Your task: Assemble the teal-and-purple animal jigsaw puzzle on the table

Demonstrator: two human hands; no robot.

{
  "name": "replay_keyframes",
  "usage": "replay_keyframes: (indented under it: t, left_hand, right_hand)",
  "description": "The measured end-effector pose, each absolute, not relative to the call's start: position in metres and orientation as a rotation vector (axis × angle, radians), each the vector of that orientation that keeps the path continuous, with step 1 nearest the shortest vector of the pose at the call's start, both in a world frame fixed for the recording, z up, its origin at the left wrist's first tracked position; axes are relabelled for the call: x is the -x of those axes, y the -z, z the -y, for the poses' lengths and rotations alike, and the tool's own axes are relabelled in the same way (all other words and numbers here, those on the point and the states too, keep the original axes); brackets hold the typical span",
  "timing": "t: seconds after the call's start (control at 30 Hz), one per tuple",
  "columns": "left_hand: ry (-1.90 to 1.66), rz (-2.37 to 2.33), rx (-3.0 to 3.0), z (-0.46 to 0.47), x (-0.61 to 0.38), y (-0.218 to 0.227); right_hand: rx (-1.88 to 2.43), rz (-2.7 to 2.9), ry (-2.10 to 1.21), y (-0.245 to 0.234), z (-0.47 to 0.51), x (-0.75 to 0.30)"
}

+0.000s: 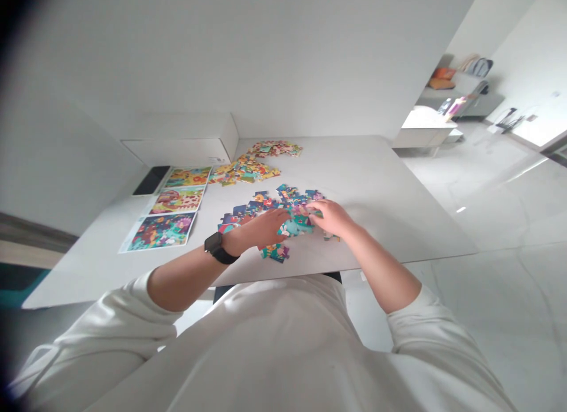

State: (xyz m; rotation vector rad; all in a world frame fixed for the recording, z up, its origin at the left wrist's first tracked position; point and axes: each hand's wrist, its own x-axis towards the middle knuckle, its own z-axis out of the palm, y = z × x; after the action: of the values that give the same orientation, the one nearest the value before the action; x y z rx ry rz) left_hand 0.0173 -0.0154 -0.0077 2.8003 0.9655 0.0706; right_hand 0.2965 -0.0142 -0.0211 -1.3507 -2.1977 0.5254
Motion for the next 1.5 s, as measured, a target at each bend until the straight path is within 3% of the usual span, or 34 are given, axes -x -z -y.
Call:
replay_keyframes:
  t: [0.2, 0.5, 1.03, 1.17, 1.3, 1.5]
  left_hand:
    - [-0.072, -0.997, -2.796, 0.024, -0.012, 0.004]
    - [-0.224, -1.019, -2.732, 0.030, -0.008, 0.010]
    - [-0.523, -0.983, -2.519, 0.034, 0.000, 0.025]
    - [-0.585, -0.874, -2.589, 0.040, -0.001, 0.017]
    - [-0.712, -0.791, -2.651, 0.037, -0.002, 0.011]
    - [-0.564, -1.191, -2.653, 0.016, 0.007, 0.015]
  right_hand:
    - [1.696, 1.896, -0.979, 0.011, -0.008, -0.262]
    - [1.595, 1.264, -1.544, -0.009, -0.004, -0.257]
    - [1.568, 0.713, -1.844, -0.035, -0.010, -0.257]
    - [1.533, 0.730, -1.850, -0.040, -0.010, -0.258]
    - [1.543, 0.947, -1.634, -0.036, -0.009, -0.260]
    - [1.831, 1.660, -1.169, -0.017, -0.003, -0.257]
